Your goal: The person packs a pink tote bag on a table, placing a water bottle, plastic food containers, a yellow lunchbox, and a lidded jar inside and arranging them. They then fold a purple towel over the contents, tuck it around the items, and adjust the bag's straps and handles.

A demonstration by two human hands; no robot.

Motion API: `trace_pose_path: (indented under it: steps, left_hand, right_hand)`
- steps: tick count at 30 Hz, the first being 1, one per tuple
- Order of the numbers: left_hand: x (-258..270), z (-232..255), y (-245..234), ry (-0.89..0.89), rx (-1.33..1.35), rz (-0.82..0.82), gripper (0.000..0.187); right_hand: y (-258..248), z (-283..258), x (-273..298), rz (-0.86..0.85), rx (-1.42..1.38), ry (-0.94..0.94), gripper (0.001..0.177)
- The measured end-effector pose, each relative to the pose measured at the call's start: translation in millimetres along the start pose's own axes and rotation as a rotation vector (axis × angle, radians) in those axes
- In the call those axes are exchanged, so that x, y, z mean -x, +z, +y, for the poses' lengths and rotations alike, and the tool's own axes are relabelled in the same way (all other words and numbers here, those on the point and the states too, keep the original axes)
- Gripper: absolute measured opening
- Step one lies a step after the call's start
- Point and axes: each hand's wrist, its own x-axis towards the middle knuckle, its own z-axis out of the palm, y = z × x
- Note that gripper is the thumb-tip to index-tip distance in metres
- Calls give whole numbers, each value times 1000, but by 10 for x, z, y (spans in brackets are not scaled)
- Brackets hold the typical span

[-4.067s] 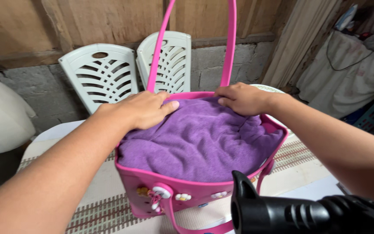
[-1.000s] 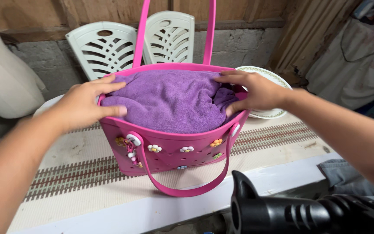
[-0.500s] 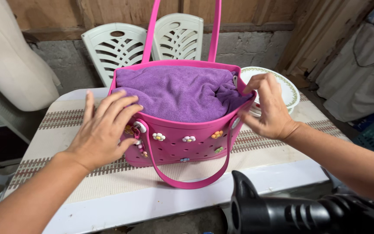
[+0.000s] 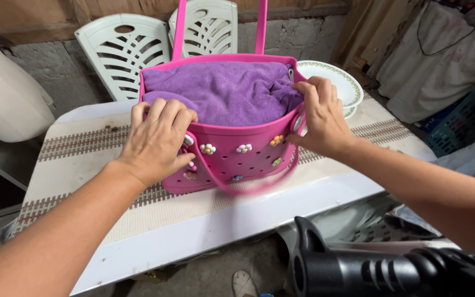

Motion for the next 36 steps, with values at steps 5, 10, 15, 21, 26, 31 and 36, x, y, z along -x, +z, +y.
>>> trace_pose_path:
  steps: [5,10,15,21,26,31,36]
  left_hand:
    - [30,15,49,-21,-48,21,73]
    - [84,-36,91,15,15,93,82]
    - [258,32,196,-175,107,304,85]
    - [499,160,307,-766,418,186,58]
    - [406,289,308,-636,528,196,55]
    - [233,326,67,-353,53,161,65]
    - [90,303,-82,-336,-19,14,69]
  right_hand:
    - [74,50,126,130,53,-9,110]
    - [224,46,268,-166,-276,696,77]
    - [347,-103,366,-216,-500,722,48]
    - [216,6,235,-453,-665,676,35]
    - [102,111,247,-588,-327,503,38]
    - [-6,209,313,-633,-475,640,43]
    - [-110,345,381,-412,-302,635,52]
